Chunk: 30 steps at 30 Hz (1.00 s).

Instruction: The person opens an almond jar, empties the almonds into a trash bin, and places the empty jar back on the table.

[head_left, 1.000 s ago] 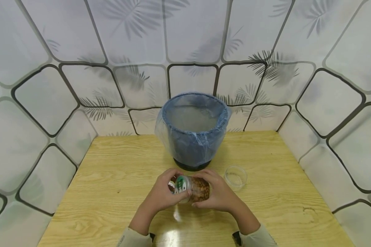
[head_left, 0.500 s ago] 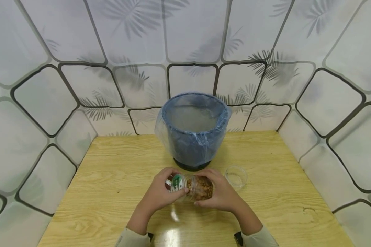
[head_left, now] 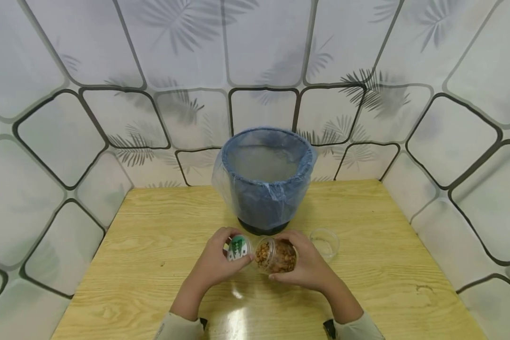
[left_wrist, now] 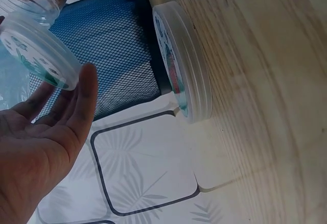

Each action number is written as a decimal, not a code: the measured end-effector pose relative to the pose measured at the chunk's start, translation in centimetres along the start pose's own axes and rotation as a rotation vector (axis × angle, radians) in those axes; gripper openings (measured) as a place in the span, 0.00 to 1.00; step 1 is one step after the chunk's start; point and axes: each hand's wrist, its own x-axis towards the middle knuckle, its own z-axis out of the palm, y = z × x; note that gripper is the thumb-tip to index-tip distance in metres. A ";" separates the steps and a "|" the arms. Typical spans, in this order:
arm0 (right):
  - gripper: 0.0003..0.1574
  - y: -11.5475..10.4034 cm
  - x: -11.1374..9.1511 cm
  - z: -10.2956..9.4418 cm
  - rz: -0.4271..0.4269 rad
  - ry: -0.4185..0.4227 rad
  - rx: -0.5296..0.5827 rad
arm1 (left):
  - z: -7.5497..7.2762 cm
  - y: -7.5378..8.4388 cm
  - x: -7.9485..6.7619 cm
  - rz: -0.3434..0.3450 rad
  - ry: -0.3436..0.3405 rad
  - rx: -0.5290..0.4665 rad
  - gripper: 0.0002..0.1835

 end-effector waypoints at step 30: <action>0.52 -0.1 -0.1 0.0 0.014 -0.003 -0.014 | -1.3 -1.1 0.7 -0.065 0.006 0.180 0.40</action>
